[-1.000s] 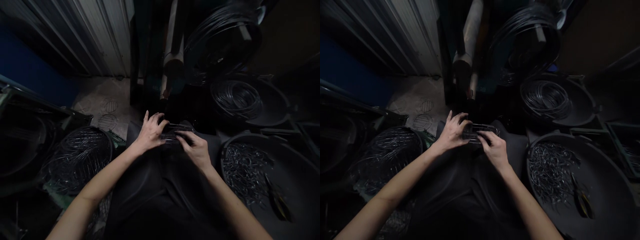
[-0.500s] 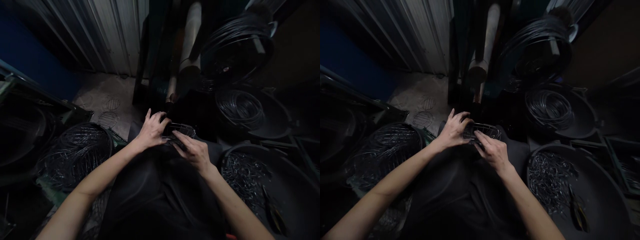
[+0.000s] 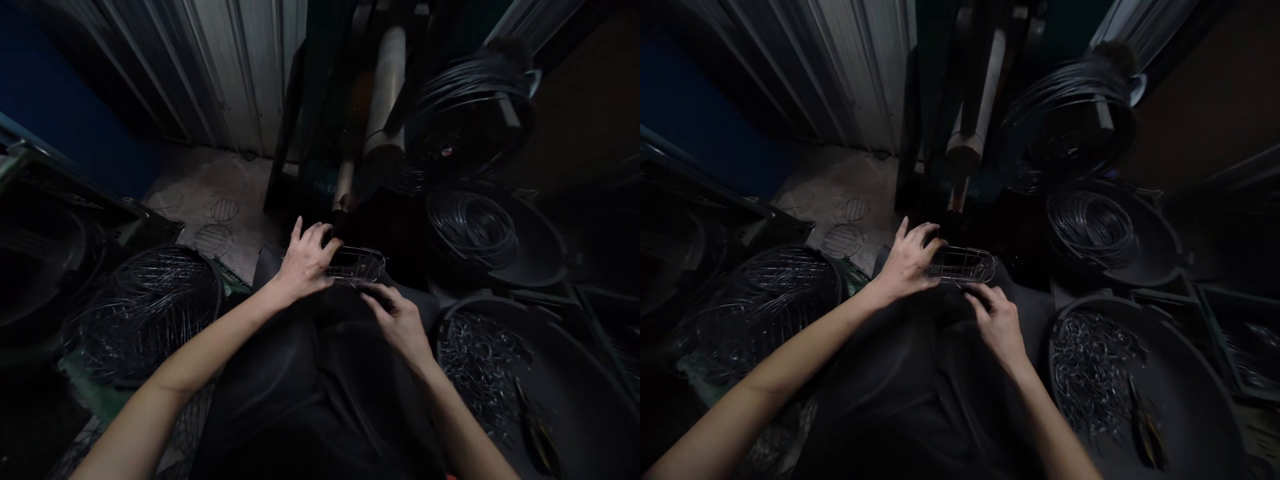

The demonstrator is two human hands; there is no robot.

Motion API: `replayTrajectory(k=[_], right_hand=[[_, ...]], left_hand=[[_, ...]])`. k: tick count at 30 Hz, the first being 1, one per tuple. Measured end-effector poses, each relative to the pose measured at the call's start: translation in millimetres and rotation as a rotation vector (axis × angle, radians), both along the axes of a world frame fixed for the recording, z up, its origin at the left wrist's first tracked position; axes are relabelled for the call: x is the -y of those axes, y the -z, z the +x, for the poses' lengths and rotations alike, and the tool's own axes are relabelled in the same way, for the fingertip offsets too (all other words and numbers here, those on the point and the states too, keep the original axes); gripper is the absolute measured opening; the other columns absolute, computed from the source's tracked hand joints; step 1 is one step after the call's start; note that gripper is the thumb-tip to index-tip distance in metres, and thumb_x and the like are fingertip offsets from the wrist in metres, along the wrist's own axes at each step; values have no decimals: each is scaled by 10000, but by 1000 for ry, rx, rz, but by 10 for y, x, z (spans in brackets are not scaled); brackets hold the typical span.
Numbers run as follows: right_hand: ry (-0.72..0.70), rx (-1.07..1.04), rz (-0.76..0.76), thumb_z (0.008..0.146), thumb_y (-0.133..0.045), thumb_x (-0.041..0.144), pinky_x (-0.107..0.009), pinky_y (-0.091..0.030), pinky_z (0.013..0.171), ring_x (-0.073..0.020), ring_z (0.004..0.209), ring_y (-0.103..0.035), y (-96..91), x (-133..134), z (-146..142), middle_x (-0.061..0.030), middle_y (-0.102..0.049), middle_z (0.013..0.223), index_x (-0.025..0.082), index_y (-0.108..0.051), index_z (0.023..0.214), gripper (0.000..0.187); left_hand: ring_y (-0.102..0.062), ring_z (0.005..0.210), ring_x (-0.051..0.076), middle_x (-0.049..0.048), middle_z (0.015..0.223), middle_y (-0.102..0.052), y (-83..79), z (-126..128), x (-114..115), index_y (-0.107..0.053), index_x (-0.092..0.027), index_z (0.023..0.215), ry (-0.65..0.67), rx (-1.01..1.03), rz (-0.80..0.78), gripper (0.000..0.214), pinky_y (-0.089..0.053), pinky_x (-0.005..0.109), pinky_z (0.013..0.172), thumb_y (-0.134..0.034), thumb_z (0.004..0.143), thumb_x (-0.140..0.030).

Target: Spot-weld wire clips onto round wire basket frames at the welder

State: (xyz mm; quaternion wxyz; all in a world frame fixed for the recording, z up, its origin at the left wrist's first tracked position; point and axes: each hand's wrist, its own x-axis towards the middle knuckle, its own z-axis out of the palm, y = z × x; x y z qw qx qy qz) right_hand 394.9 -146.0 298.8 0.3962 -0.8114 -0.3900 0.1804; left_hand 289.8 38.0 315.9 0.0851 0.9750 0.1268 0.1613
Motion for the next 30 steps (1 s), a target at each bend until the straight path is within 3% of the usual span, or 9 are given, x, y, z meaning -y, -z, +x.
replayTrajectory(k=[2, 5, 8, 13, 20, 25, 27, 30], right_hand=[[-49, 194, -63, 838, -501, 246, -329, -508, 705, -203, 788, -599, 55, 30, 13, -51, -672, 831, 225, -690, 915, 205], [-84, 495, -120, 788, -401, 76, -336, -485, 663, -232, 833, -544, 68, 39, 8, -88, -663, 912, 203, -670, 924, 328], [-69, 618, -104, 802, -376, 79, -338, -478, 681, -224, 803, -559, 35, 22, 13, -101, -641, 885, 181, -650, 918, 314], [-8, 397, 28, 883, -442, 293, -293, -493, 682, -176, 720, -628, -27, -15, 47, -56, -677, 826, 191, -621, 905, 207], [119, -86, 13, 784, -593, 440, -267, -488, 609, -168, 670, -633, -111, -145, -2, -38, -686, 764, 183, -645, 801, 262], [166, -527, 150, 669, -705, 485, -263, -516, 588, -177, 652, -658, -112, -405, 12, -27, -664, 700, 167, -613, 762, 343], [196, -565, 183, 650, -715, 492, -263, -518, 565, -176, 633, -655, -97, -499, 14, -27, -660, 708, 167, -615, 775, 363], [257, -430, 172, 705, -669, 487, -266, -508, 551, -166, 609, -639, -53, -576, -23, -35, -670, 745, 175, -635, 845, 344]], left_hand=[[-402, 1267, 332, 176, 1315, -455, -16, 4, 3, -505, -162, 1172, -2, 2, 31, 572, -163, 606, 1105, -712, 677, -362], [-402, 1268, 341, 177, 1318, -454, -35, 10, 5, -509, -158, 1169, -4, 1, 42, 571, -157, 605, 1110, -720, 669, -335], [-405, 1266, 345, 179, 1319, -454, -40, 17, 4, -506, -157, 1171, -13, 7, 44, 574, -163, 608, 1106, -721, 664, -320], [-411, 1264, 352, 191, 1311, -462, -26, 25, -17, -511, -148, 1167, -24, 13, 58, 586, -178, 616, 1097, -731, 648, -308], [-397, 1282, 349, 205, 1320, -459, -10, 25, -42, -495, -122, 1184, -21, 38, 20, 630, -171, 601, 1113, -745, 631, -294], [-379, 1291, 359, 215, 1328, -450, -11, 31, -41, -488, -116, 1180, 1, 64, -13, 611, -153, 611, 1114, -728, 649, -299], [-376, 1293, 361, 215, 1328, -449, -16, 32, -41, -491, -114, 1173, 8, 71, -15, 594, -151, 611, 1114, -720, 658, -305], [-377, 1292, 363, 220, 1329, -446, -21, 30, -46, -492, -110, 1166, 15, 85, -7, 573, -152, 611, 1113, -694, 690, -356]])
